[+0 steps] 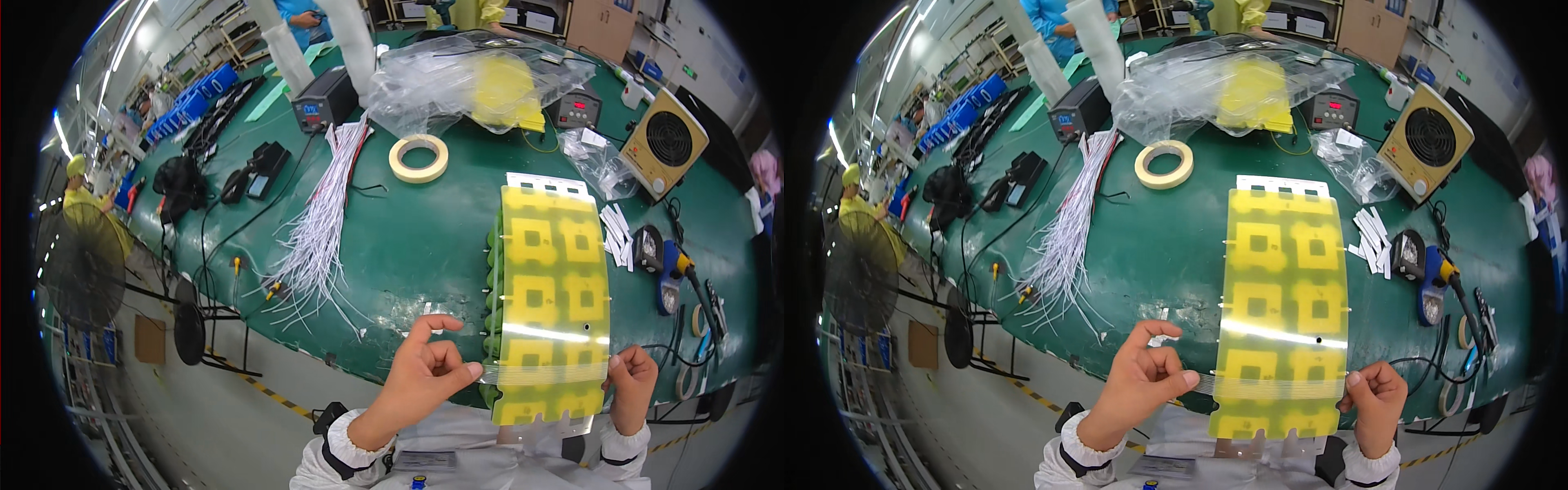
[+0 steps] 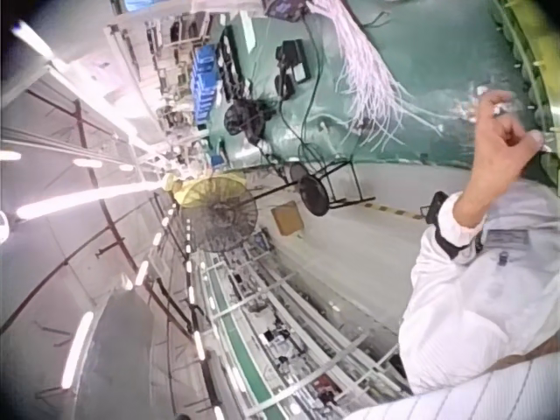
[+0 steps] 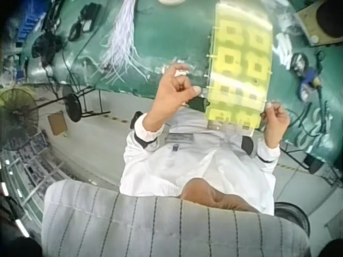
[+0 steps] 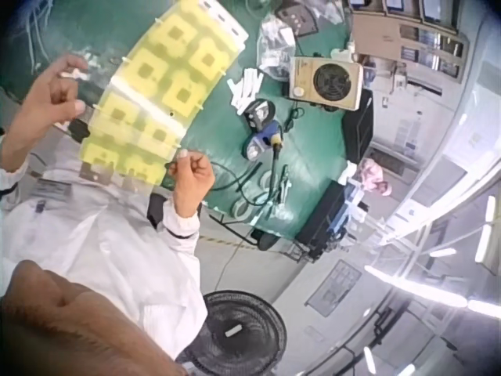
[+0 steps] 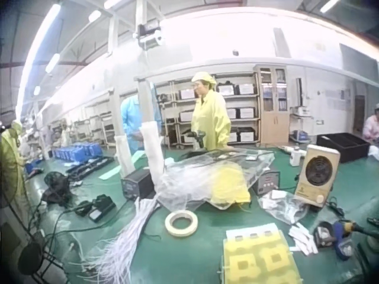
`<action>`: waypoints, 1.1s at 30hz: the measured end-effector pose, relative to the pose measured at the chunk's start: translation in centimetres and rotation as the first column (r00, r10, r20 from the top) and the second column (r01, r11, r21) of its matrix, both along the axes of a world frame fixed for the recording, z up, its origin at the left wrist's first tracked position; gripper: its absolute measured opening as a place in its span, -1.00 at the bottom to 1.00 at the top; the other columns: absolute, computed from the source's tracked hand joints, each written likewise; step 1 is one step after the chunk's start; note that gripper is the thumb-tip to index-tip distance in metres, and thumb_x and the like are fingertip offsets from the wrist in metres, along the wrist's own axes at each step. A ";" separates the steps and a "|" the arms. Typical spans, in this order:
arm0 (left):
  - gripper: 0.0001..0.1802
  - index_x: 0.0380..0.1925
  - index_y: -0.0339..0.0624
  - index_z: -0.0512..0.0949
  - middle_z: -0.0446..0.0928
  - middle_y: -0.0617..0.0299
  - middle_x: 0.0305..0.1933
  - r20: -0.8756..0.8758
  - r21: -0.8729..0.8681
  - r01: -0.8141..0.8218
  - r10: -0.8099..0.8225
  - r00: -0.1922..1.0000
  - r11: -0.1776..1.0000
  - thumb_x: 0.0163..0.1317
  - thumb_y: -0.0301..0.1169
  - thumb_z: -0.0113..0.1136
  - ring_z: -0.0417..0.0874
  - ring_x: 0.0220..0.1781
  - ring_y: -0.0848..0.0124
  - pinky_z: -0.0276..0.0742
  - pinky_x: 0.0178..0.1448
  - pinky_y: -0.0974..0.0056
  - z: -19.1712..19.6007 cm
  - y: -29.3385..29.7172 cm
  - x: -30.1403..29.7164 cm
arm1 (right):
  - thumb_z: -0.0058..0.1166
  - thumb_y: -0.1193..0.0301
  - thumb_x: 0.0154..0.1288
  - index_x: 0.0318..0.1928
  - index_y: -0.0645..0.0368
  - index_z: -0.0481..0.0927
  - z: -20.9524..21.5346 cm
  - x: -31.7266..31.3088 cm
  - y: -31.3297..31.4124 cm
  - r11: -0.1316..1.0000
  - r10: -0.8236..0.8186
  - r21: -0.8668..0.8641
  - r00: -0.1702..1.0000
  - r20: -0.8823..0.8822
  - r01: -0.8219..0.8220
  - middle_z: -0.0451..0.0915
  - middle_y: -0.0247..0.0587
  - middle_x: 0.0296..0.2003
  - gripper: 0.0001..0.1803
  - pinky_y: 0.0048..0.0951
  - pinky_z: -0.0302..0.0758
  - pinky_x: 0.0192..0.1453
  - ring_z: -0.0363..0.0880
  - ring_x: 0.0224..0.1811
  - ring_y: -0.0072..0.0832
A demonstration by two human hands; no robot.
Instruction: Assembling components and applying tape to a green battery pack on a production line.
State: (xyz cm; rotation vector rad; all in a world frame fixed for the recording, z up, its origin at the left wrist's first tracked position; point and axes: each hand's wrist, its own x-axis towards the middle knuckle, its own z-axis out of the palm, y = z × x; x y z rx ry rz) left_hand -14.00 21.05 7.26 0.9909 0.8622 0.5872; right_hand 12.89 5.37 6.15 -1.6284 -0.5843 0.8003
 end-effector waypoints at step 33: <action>-0.52 0.06 -0.23 0.20 0.39 0.38 -0.54 0.241 -0.064 0.163 -0.144 0.960 0.984 0.29 -0.49 0.29 0.32 -0.49 0.68 0.20 -0.40 0.49 -4.8 -0.8 2.0 | 0.14 0.35 0.44 -0.40 0.22 0.42 -0.9 -0.7 -0.1 0.998 -0.020 0.057 0.987 0.158 0.011 0.54 -0.40 -0.55 -0.72 -0.71 0.26 -0.44 0.36 -0.55 -0.79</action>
